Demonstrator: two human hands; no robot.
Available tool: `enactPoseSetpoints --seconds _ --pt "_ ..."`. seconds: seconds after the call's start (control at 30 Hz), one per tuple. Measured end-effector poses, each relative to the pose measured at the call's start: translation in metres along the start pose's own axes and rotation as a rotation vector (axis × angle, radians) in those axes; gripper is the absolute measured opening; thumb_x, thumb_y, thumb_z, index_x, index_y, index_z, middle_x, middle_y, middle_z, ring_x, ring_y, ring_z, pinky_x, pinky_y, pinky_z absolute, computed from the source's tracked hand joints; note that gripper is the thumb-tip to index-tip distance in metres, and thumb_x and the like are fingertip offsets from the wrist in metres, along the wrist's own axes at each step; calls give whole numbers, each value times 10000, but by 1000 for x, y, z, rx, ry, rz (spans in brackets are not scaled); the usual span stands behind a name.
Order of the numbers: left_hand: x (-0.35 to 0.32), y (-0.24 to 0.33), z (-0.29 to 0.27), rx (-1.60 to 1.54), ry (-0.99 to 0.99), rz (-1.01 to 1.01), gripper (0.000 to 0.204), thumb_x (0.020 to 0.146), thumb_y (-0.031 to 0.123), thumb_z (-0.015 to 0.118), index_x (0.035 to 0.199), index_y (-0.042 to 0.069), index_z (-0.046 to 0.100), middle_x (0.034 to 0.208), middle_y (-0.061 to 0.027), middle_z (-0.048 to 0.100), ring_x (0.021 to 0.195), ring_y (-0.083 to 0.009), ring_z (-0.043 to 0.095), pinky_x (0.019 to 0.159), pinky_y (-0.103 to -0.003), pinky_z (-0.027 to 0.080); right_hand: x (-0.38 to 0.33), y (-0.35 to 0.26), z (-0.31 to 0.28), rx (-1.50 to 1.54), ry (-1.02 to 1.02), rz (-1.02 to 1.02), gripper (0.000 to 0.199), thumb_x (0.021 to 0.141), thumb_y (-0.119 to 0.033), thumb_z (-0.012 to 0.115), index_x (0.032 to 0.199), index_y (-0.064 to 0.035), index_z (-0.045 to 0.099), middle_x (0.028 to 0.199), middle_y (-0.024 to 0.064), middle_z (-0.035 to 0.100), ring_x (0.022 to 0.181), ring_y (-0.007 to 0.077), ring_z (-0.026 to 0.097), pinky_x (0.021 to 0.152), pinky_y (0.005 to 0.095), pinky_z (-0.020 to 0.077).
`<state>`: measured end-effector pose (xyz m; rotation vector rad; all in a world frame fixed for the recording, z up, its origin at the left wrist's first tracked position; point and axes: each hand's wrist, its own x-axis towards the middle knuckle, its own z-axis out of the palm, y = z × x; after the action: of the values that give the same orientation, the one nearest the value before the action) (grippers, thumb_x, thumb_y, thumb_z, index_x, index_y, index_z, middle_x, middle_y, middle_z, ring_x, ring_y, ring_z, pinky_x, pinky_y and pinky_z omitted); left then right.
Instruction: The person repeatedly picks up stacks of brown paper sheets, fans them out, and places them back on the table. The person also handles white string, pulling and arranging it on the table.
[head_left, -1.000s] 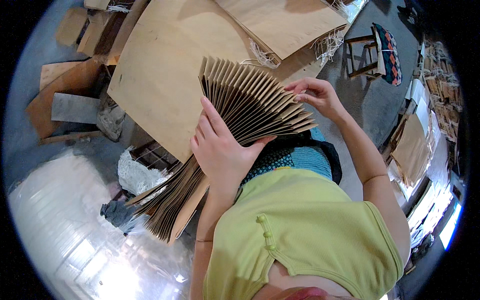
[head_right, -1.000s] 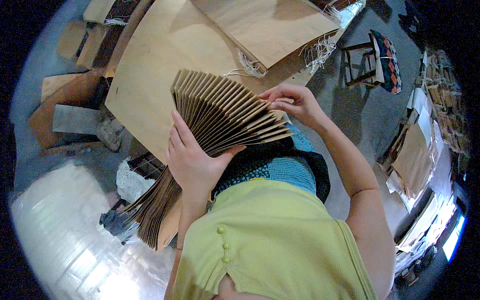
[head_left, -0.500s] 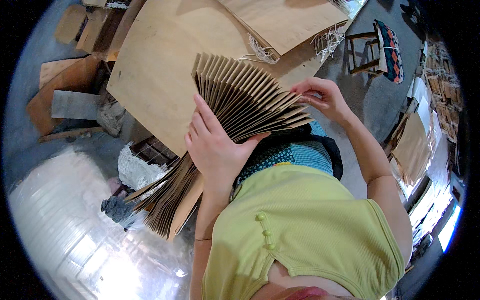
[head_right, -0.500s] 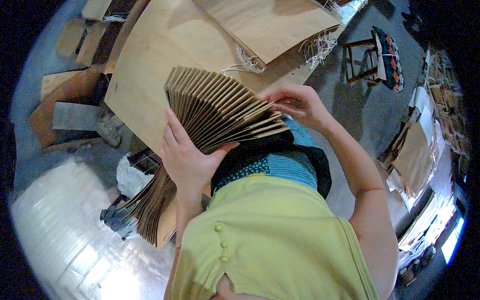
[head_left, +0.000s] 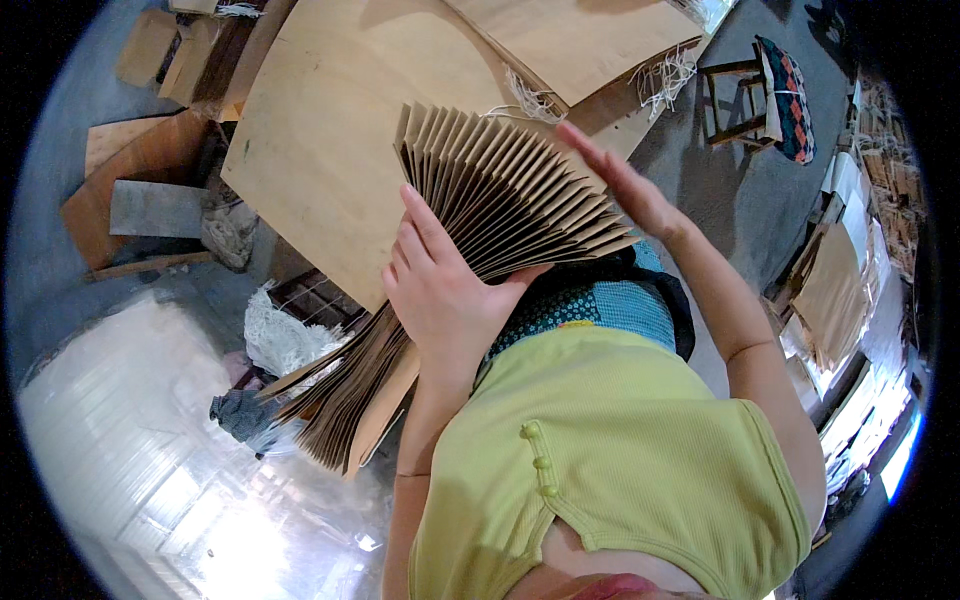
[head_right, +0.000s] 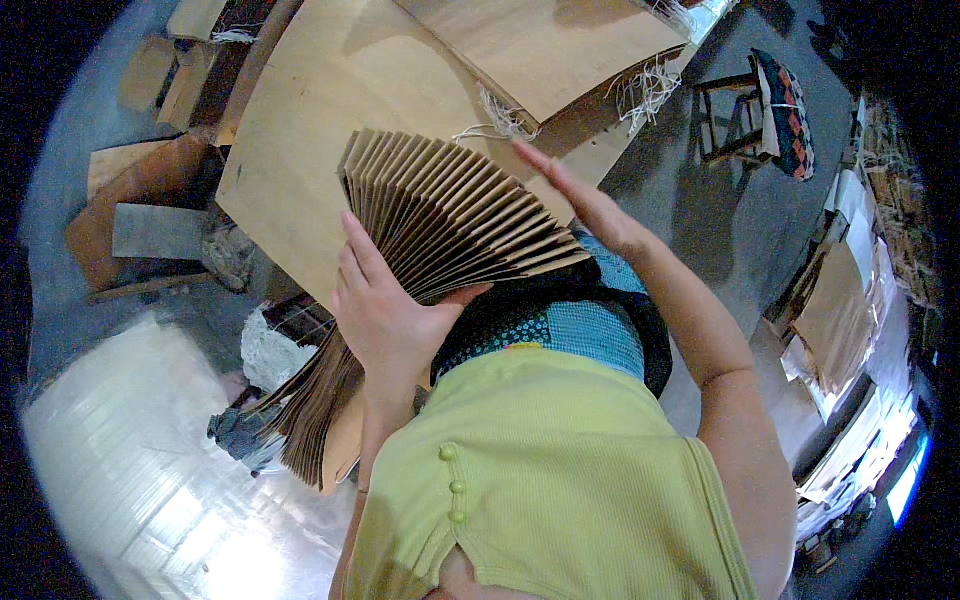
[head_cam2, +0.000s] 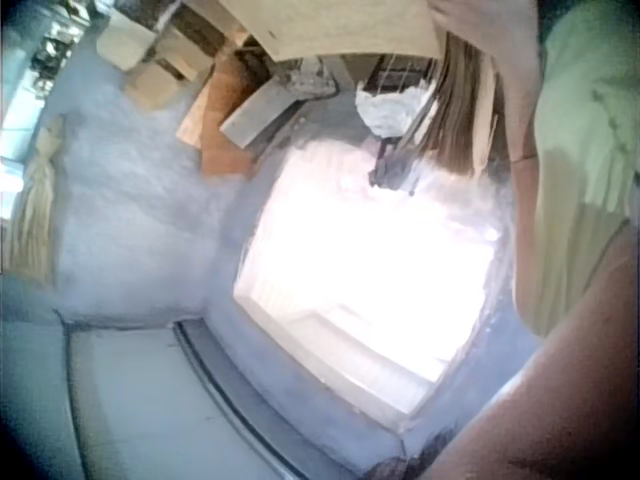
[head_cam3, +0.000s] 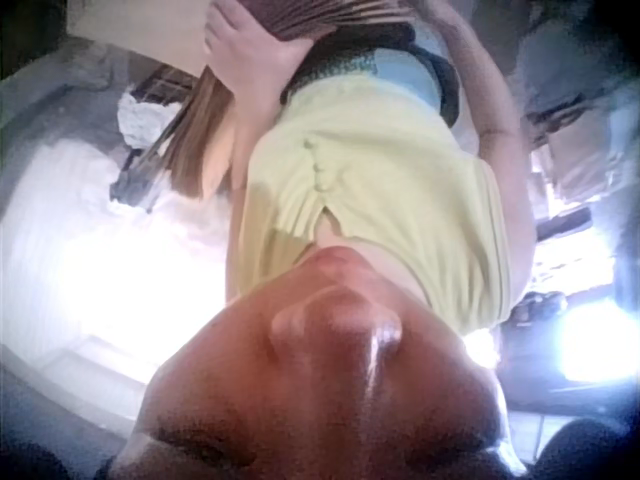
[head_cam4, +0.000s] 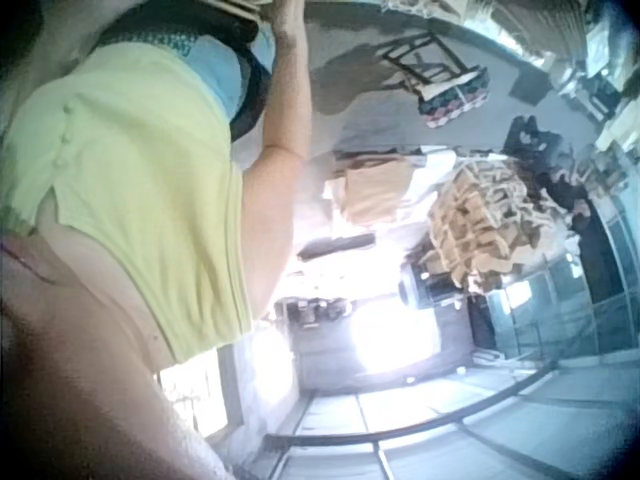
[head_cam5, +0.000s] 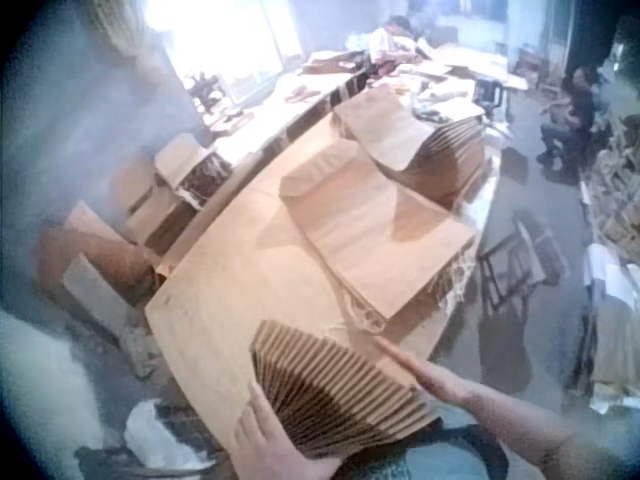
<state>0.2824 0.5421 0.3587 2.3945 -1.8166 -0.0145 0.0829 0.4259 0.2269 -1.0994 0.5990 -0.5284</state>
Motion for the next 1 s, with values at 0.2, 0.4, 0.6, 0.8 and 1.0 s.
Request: enactPoseSetpoints --seconds 0.2,0.4,0.6,0.8,1.0 --pt "-2 -1 -4 3 -47 11 1263 527 582 806 1439 -71 226 1209 -198 516 1044 -340 542 876 -422 428 -2 -8 7 -84 -39 -14 696 986 -532 297 1505 -77 211 1560 88 219 1433 238 205 1166 366 146" --pt "-37 -48 -27 -153 -159 -249 948 605 341 840 1337 -47 381 1095 -188 596 989 -363 572 863 -441 445 -56 -5 -50 -788 -157 123 927 749 -64 715 1512 -127 192 1563 106 211 1446 238 169 1175 352 129" --pt "-63 -64 -11 12 -81 -264 705 592 290 836 1155 18 511 993 -147 603 940 -347 582 775 -439 472 -43 10 10 -166 35 -30 1180 593 -157 873 1518 -87 143 1571 84 192 1424 192 219 1158 338 183" --pt "-63 -68 -16 34 18 -177 618 566 332 839 1023 29 554 934 -114 586 918 -327 582 765 -410 476 -28 11 20 -118 72 -111 1144 596 -79 868 1511 -87 182 1543 82 270 1390 193 293 1141 338 233" --pt "-65 -80 -12 71 -88 -238 568 615 365 822 1018 37 592 729 -118 626 697 -336 621 599 -425 488 -29 5 37 -290 85 -131 1154 594 -105 883 1511 -92 184 1536 100 278 1396 211 289 1141 347 235"
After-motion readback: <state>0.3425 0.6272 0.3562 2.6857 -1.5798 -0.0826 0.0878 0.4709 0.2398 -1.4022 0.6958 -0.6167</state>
